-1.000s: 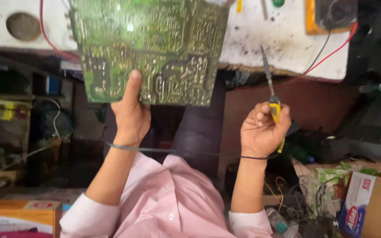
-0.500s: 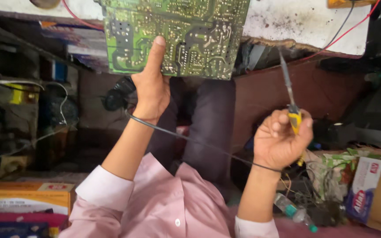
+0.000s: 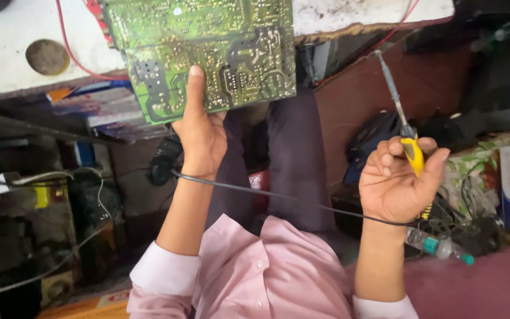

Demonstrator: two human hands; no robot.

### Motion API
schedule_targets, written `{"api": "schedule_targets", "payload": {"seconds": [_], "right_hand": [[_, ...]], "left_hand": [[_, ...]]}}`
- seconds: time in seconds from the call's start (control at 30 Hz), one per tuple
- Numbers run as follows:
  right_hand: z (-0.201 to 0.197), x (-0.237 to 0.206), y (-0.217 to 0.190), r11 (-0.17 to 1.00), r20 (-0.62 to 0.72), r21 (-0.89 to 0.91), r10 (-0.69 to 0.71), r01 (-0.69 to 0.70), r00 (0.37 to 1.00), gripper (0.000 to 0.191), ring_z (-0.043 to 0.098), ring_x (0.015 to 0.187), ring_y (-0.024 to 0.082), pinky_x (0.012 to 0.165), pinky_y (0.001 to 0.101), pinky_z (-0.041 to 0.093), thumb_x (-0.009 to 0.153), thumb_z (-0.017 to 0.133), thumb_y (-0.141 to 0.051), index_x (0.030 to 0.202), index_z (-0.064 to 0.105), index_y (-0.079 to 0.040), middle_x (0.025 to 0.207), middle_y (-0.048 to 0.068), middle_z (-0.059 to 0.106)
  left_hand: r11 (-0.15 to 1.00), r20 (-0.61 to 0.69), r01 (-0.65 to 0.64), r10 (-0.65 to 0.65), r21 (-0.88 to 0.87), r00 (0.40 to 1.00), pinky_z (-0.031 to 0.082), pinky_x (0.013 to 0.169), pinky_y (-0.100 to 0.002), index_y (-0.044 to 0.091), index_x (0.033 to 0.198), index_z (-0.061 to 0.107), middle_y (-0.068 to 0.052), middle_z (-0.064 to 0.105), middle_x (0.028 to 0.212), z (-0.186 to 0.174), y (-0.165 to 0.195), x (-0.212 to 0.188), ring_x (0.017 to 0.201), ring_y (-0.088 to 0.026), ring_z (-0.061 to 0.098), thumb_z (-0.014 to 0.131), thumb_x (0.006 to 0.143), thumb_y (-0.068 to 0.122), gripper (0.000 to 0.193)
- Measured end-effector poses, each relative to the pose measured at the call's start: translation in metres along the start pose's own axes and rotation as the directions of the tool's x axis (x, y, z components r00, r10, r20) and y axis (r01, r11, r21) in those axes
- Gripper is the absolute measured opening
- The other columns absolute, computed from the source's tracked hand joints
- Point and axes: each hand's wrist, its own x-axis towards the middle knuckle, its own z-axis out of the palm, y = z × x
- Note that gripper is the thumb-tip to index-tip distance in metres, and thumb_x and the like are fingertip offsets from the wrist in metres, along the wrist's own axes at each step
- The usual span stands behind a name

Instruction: The person holds a green circuit board and uses a magnifying glass to inspect its surface. They then use a soldering iron to touch various points on the board while continuing to inspect with the magnifying glass.

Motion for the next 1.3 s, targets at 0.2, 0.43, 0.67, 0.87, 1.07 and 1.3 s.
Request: {"api": "schedule_targets", "payload": {"seconds": [0.2, 0.43, 0.67, 0.87, 1.07, 1.3], "right_hand": [[0.007, -0.021, -0.019, 0.980, -0.065, -0.109, -0.172, 0.164, 0.983, 0.029, 0.059, 0.084, 0.020, 0.074, 0.0237, 0.051, 0.120, 0.053, -0.034, 0.118, 0.064, -0.008, 0.109, 0.018, 0.068], [0.013, -0.054, -0.021, 0.952, -0.060, -0.169, -0.268, 0.255, 0.961, 0.030, 0.060, 0.088, 0.021, 0.074, 0.0253, 0.051, 0.121, 0.051, -0.037, 0.120, 0.063, -0.010, 0.106, 0.018, 0.065], [0.013, -0.061, -0.011, 0.951, -0.028, -0.173, -0.264, 0.256, 0.964, 0.033, 0.060, 0.086, 0.023, 0.071, 0.0254, 0.050, 0.123, 0.051, -0.038, 0.117, 0.063, -0.008, 0.106, 0.018, 0.066], [0.037, -0.038, 0.002, 0.965, 0.014, -0.130, -0.229, 0.228, 0.973, 0.033, 0.059, 0.081, 0.023, 0.070, 0.0241, 0.052, 0.122, 0.050, -0.038, 0.116, 0.065, -0.009, 0.104, 0.019, 0.067], [0.073, -0.003, 0.030, 0.982, 0.086, -0.037, -0.181, 0.185, 0.980, 0.034, 0.058, 0.076, 0.021, 0.071, 0.0240, 0.052, 0.121, 0.049, -0.037, 0.118, 0.068, -0.008, 0.106, 0.019, 0.071], [0.101, 0.030, 0.047, 0.988, 0.162, -0.052, -0.134, 0.145, 0.978, 0.036, 0.058, 0.078, 0.022, 0.072, 0.0231, 0.053, 0.122, 0.047, -0.038, 0.117, 0.068, -0.009, 0.104, 0.020, 0.069]], "left_hand": [[0.994, 0.020, 0.050, -0.048, -0.096, 0.999, 0.064, 0.087, -0.044, 0.009, 0.135, 0.057, -0.008, 0.067, 0.125, -0.001, 0.005, 0.004, 0.108, -0.023, 0.070, 0.073, 0.095, 0.013, 0.043], [0.977, 0.002, 0.176, -0.177, -0.121, 0.984, 0.062, 0.090, -0.046, 0.004, 0.130, 0.059, -0.010, 0.068, 0.123, 0.000, 0.017, 0.004, 0.107, -0.025, 0.071, 0.072, 0.094, 0.018, 0.041], [0.973, 0.005, 0.190, -0.191, -0.133, 0.981, 0.060, 0.092, -0.046, 0.005, 0.130, 0.059, -0.009, 0.068, 0.123, -0.001, 0.020, 0.005, 0.109, -0.025, 0.069, 0.072, 0.094, 0.018, 0.040], [0.950, 0.003, 0.261, -0.265, -0.171, 0.964, 0.057, 0.098, -0.041, 0.006, 0.131, 0.060, -0.007, 0.069, 0.125, 0.003, 0.031, 0.004, 0.112, -0.023, 0.068, 0.071, 0.095, 0.016, 0.040], [0.938, 0.004, 0.269, -0.275, -0.217, 0.961, 0.057, 0.096, -0.041, 0.006, 0.131, 0.060, -0.007, 0.068, 0.125, 0.007, 0.037, 0.006, 0.111, -0.023, 0.069, 0.071, 0.094, 0.016, 0.040], [0.970, -0.047, 0.164, -0.175, -0.178, 0.983, 0.061, 0.090, -0.040, 0.012, 0.134, 0.057, -0.005, 0.067, 0.123, 0.011, 0.033, 0.006, 0.109, -0.021, 0.068, 0.069, 0.091, 0.006, 0.044]]}}
